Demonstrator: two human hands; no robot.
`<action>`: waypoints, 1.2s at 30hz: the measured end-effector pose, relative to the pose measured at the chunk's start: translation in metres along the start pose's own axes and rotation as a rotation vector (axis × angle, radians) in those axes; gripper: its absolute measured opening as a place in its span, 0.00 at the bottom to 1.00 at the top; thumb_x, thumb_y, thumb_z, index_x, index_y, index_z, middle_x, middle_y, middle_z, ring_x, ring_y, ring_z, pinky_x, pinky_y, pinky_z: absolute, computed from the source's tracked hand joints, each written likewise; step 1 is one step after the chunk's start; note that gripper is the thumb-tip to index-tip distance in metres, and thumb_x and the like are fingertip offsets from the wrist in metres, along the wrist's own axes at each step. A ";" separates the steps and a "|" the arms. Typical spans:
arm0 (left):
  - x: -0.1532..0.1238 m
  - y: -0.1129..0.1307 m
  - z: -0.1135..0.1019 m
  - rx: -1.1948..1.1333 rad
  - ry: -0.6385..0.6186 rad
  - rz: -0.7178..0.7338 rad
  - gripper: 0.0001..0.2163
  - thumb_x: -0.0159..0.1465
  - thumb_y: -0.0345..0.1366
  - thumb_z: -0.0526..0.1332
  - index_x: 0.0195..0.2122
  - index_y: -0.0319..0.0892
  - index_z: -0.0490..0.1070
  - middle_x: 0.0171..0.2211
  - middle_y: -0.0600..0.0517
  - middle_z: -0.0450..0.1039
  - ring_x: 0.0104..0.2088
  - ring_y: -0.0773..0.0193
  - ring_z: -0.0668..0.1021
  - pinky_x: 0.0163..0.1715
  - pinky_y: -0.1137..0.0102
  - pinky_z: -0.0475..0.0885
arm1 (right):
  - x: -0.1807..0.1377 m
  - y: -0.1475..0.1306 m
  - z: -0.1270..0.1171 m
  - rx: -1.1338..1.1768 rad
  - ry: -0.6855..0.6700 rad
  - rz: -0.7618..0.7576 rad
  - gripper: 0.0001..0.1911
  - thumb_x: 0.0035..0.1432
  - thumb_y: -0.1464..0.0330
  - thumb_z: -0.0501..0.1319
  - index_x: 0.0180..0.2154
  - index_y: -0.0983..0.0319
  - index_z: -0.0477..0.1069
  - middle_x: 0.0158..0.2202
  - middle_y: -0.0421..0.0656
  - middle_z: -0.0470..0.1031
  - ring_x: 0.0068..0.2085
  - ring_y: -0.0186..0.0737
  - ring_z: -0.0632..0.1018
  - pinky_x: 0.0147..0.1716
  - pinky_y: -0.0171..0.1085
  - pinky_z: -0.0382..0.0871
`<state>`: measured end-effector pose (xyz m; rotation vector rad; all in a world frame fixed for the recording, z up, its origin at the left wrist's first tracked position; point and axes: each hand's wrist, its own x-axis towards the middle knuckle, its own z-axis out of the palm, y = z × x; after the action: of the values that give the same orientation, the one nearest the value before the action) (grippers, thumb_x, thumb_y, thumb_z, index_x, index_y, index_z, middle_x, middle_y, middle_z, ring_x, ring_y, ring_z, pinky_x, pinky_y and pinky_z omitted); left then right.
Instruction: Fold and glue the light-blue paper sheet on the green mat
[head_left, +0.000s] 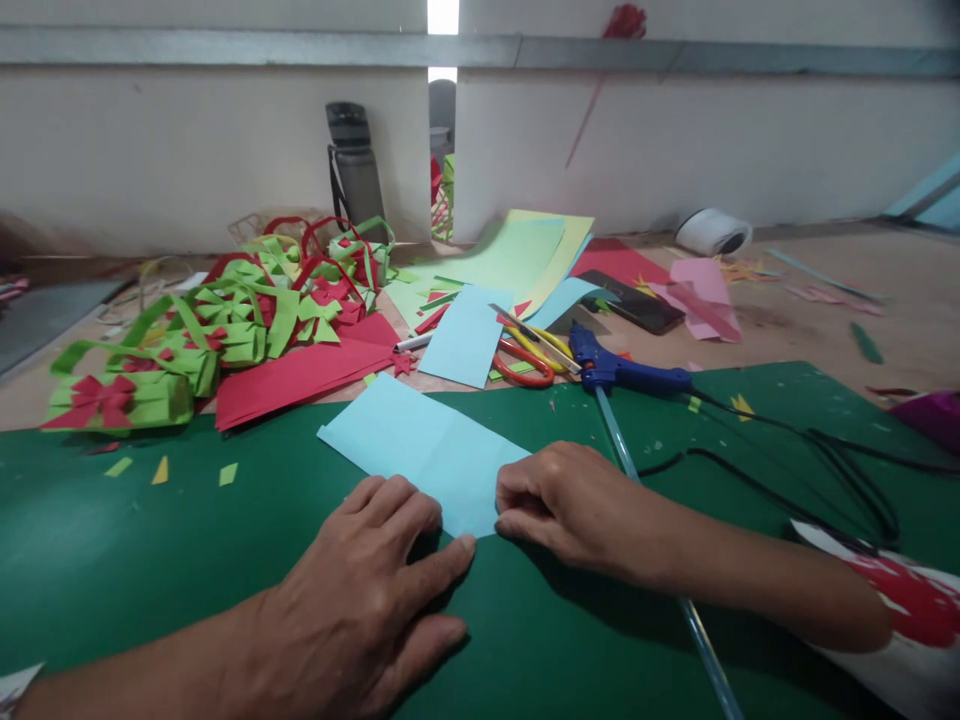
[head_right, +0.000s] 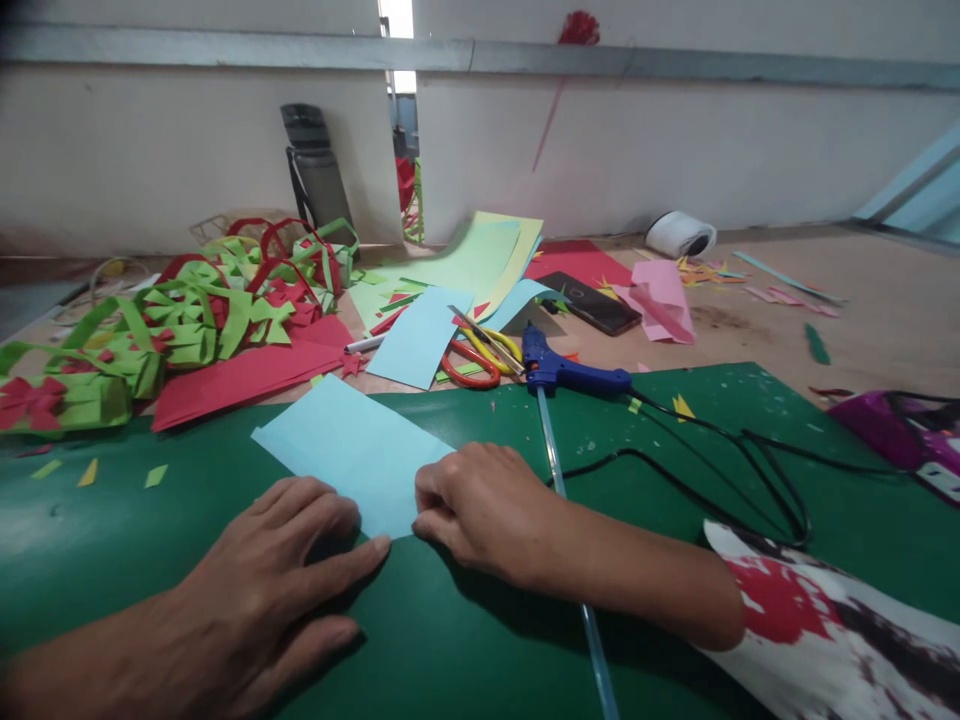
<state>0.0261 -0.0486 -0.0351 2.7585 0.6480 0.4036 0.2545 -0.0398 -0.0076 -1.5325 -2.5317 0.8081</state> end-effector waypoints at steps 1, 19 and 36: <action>-0.001 0.000 0.000 -0.009 0.017 0.005 0.11 0.64 0.36 0.56 0.47 0.42 0.68 0.35 0.47 0.65 0.34 0.55 0.65 0.34 0.58 0.60 | 0.000 0.000 0.000 0.001 0.000 -0.001 0.09 0.54 0.69 0.61 0.23 0.61 0.67 0.19 0.35 0.66 0.22 0.29 0.62 0.23 0.32 0.48; 0.002 0.000 0.001 0.031 0.034 -0.023 0.08 0.67 0.34 0.52 0.39 0.39 0.70 0.36 0.46 0.66 0.34 0.57 0.65 0.34 0.61 0.61 | 0.005 0.008 -0.001 0.067 0.114 0.012 0.03 0.54 0.69 0.61 0.28 0.61 0.71 0.23 0.36 0.69 0.25 0.31 0.66 0.24 0.32 0.54; 0.030 0.010 -0.003 -0.271 -0.011 -0.543 0.10 0.58 0.25 0.56 0.31 0.45 0.74 0.31 0.55 0.73 0.37 0.60 0.70 0.40 0.63 0.59 | 0.005 0.009 0.007 0.069 0.114 -0.145 0.02 0.54 0.72 0.63 0.29 0.62 0.72 0.29 0.39 0.71 0.32 0.34 0.70 0.31 0.33 0.58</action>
<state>0.0546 -0.0426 -0.0229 2.2123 1.1940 0.3209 0.2567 -0.0350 -0.0193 -1.3176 -2.4718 0.7578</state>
